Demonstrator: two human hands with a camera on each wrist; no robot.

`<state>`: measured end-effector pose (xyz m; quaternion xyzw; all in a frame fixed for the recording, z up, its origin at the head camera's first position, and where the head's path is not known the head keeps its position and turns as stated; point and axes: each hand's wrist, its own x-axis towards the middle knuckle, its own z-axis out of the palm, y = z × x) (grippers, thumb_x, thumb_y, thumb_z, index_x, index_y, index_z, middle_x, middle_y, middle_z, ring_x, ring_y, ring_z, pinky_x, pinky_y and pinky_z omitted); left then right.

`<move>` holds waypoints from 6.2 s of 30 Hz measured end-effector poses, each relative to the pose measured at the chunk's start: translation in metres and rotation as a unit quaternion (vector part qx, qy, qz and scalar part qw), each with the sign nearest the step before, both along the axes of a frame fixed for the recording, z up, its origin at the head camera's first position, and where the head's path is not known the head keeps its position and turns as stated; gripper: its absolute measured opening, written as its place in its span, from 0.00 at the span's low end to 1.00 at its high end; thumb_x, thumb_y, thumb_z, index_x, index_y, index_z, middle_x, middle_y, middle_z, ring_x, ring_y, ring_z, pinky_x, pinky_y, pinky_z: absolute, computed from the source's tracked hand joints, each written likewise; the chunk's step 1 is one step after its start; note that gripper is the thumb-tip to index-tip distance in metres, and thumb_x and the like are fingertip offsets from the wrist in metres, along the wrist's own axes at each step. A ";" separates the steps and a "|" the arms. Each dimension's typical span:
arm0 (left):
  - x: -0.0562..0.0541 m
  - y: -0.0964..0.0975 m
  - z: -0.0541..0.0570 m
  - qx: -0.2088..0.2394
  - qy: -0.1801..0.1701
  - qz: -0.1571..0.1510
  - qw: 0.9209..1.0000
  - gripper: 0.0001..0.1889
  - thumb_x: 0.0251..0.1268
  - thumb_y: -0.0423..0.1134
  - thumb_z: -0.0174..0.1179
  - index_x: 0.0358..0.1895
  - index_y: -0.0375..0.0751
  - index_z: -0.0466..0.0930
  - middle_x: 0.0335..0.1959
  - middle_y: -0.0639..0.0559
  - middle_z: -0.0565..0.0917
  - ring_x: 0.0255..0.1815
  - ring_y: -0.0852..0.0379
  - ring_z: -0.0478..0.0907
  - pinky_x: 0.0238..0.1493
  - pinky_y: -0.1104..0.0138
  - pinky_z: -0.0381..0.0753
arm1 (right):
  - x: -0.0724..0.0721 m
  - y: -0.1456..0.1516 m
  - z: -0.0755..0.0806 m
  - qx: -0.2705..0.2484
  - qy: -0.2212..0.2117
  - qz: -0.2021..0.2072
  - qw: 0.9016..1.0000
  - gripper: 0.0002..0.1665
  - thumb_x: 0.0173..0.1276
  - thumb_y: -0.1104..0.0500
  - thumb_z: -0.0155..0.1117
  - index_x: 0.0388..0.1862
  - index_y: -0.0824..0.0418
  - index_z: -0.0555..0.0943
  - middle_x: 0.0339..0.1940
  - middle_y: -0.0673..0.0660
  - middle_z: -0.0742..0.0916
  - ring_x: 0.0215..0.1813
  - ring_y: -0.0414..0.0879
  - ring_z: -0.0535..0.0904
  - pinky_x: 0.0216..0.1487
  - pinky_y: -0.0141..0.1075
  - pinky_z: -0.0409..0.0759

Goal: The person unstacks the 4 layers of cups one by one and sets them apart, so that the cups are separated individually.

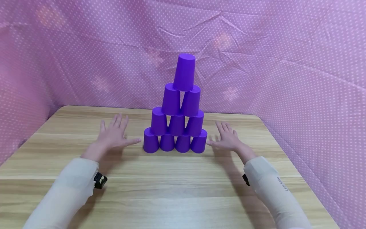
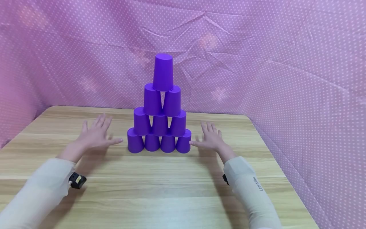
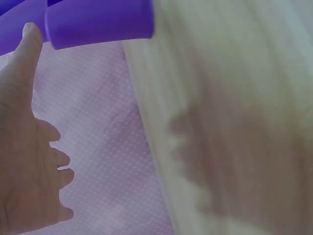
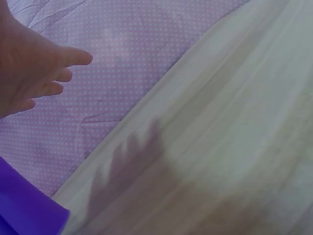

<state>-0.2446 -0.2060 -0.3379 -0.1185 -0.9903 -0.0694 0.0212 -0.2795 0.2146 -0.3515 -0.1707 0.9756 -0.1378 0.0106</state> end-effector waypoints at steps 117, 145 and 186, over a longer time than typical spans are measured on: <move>-0.034 0.164 0.165 0.573 0.076 -0.066 0.814 0.33 0.47 0.40 0.64 0.58 0.37 0.62 0.50 0.46 0.71 0.47 0.55 0.69 0.47 0.69 0.70 | -0.008 -0.029 -0.048 -0.546 -0.224 0.035 0.806 0.31 0.52 0.71 0.60 0.57 0.70 0.64 0.45 0.62 0.77 0.47 0.49 0.73 0.52 0.38 0.69; -0.032 0.169 0.170 0.567 0.098 -0.066 0.815 0.31 0.48 0.39 0.64 0.57 0.38 0.63 0.48 0.47 0.73 0.46 0.57 0.70 0.45 0.70 0.71 | -0.006 -0.030 -0.045 -0.532 -0.230 0.018 0.815 0.32 0.53 0.69 0.61 0.58 0.69 0.64 0.49 0.63 0.75 0.50 0.51 0.71 0.53 0.37 0.68; -0.024 0.062 0.156 0.642 0.124 -0.003 0.756 0.29 0.48 0.34 0.63 0.56 0.36 0.63 0.48 0.43 0.71 0.49 0.52 0.67 0.52 0.65 0.67 | -0.008 -0.033 -0.047 -0.538 -0.221 0.024 0.813 0.31 0.52 0.67 0.62 0.56 0.71 0.65 0.40 0.57 0.78 0.41 0.44 0.72 0.46 0.34 0.72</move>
